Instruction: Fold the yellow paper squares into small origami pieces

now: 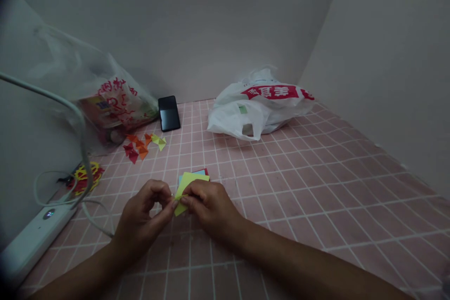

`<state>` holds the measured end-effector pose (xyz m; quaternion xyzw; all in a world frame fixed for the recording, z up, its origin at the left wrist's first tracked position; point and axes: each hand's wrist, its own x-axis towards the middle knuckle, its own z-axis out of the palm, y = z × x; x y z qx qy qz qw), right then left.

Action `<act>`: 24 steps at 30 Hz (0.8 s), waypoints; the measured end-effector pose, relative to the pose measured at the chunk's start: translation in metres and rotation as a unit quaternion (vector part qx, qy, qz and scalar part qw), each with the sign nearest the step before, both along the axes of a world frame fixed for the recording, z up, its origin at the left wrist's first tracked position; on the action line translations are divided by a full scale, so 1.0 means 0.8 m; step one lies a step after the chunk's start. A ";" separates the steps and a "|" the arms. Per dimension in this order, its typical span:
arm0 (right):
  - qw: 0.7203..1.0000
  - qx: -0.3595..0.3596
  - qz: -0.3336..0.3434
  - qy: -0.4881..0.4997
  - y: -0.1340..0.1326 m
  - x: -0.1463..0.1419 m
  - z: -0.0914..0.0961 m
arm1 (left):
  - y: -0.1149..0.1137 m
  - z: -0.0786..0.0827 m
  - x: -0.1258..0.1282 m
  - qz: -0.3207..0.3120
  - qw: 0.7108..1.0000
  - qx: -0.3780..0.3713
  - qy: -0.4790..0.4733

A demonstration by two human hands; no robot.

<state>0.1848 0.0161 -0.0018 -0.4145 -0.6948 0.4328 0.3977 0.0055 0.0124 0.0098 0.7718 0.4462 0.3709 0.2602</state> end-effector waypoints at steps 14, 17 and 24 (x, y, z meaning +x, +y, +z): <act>0.966 -0.174 0.019 0.190 0.007 -0.002 -0.009 | 0.009 0.000 0.002 0.043 0.974 -0.152 -0.163; 0.962 -0.201 0.020 0.186 0.002 -0.004 -0.005 | 0.008 0.001 0.003 0.042 0.970 -0.161 -0.176; 0.986 -0.144 0.002 0.079 0.002 0.003 0.003 | 0.011 0.000 0.003 0.016 0.946 -0.256 -0.200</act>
